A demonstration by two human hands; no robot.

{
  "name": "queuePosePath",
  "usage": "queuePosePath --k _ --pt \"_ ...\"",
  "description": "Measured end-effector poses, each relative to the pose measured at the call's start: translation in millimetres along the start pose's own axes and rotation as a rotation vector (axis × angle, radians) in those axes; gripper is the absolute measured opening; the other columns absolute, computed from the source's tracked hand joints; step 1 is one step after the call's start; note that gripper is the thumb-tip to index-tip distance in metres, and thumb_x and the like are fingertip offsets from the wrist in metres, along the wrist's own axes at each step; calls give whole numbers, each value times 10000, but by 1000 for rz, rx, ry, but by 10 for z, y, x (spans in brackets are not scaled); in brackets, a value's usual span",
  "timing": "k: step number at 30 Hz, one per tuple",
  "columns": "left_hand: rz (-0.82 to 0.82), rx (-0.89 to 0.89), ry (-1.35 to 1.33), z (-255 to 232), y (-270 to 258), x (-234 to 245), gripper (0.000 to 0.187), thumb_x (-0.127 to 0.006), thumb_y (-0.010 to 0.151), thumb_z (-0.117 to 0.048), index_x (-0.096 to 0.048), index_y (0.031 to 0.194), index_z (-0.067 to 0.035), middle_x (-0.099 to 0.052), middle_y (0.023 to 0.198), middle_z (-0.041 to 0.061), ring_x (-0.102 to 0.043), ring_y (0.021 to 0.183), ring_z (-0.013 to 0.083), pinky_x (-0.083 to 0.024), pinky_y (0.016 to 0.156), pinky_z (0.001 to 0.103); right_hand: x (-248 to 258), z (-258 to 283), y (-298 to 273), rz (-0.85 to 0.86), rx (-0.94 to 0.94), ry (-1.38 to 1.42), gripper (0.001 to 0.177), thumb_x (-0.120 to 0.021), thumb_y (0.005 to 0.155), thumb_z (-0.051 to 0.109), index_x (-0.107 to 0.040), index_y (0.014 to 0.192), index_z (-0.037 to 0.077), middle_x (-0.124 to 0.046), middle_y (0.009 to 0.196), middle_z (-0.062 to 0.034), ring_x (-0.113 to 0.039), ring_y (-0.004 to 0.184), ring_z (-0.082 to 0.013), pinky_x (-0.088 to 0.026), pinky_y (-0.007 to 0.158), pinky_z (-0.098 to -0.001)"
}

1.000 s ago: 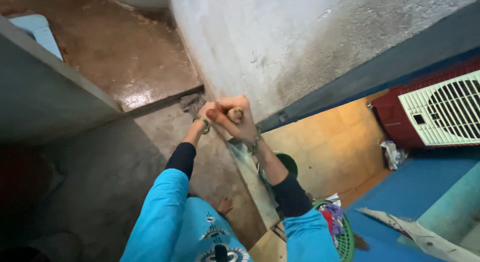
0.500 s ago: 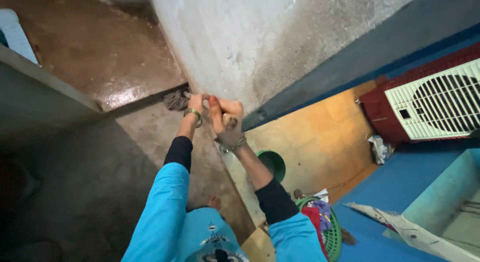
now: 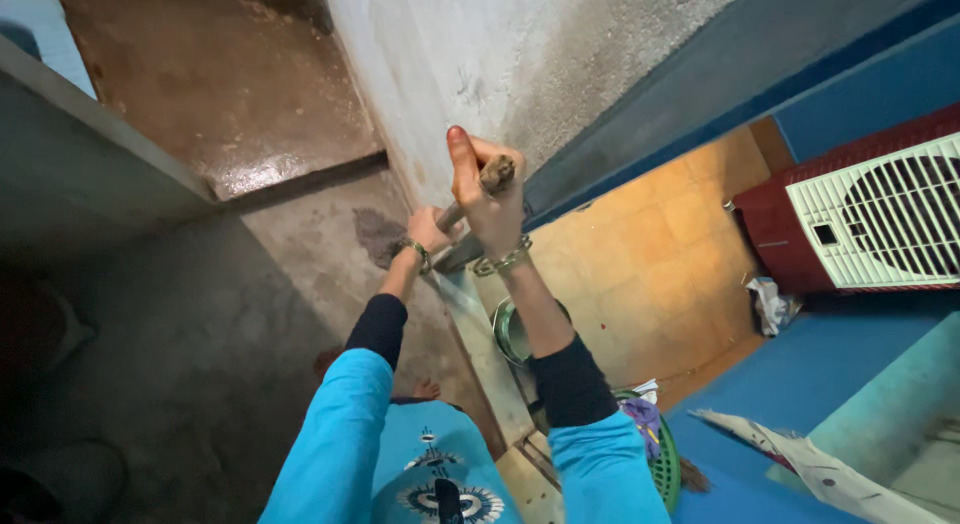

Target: The person mops a floor using a mop and a bucket of water. The person repeatedly dunks the mop into the bucket, wrings it out by hand, and scrubs various sections of the floor and corners of the room.

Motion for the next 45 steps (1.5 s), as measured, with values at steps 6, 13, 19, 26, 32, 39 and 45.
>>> queuePosePath --k 6,13,19,26,32,39,45 --pt "-75 -127 -105 230 -217 -25 538 -799 751 -453 -625 987 -2 -693 940 233 -688 893 378 -534 796 467 -202 107 -68 427 -50 90 473 -662 1037 239 -491 638 51 -428 587 47 -384 544 -36 -278 486 -283" --pt "-14 -75 -125 228 100 397 511 -798 780 -405 -602 1053 -19 -679 996 228 -671 942 353 -518 813 456 -412 -38 152 327 44 311 532 -631 1062 309 -437 639 53 -406 609 46 -331 552 -55 -233 520 -267" --pt "8 -405 -223 16 606 783 448 -740 732 -307 -672 1098 -59 -728 943 213 -703 914 371 -534 790 445 -535 -246 298 252 149 112 485 -617 1059 310 -543 706 -14 -498 650 14 -453 614 -56 -336 543 -279" --pt "-174 -81 36 530 1161 968 317 -792 772 -305 -769 1023 -113 -712 954 268 -676 971 461 -548 827 511 -735 -489 527 -49 189 -85 536 -638 1051 298 -495 620 14 -383 548 35 -360 533 -35 -263 478 -272" --pt "-443 -171 -100 442 979 998 436 -810 674 -276 -753 1055 -72 -709 924 273 -689 935 444 -557 784 502 -757 -468 655 -148 132 -28 590 -610 1055 327 -407 564 70 -361 494 65 -355 469 -11 -231 429 -274" --pt "-443 -54 -162 445 616 747 345 -813 734 -342 -735 805 -13 -699 752 226 -726 755 384 -560 699 469 -641 -331 725 -164 95 113 601 -642 1050 344 -398 551 113 -383 494 78 -330 443 -31 -225 428 -270" --pt "-372 -46 -265 458 83 457 474 -817 767 -377 -628 711 54 -595 618 227 -639 598 335 -500 580 496 -542 -134 623 0 6 271 567 -678 1021 279 -400 553 121 -368 486 79 -312 401 -45 -226 397 -265"
Point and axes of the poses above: each hand's wrist, its own y-axis towards the middle knuckle, its own x-axis out of the back of the hand, z = x × y, the point moved 8 cm from there along y, towards the middle knuckle
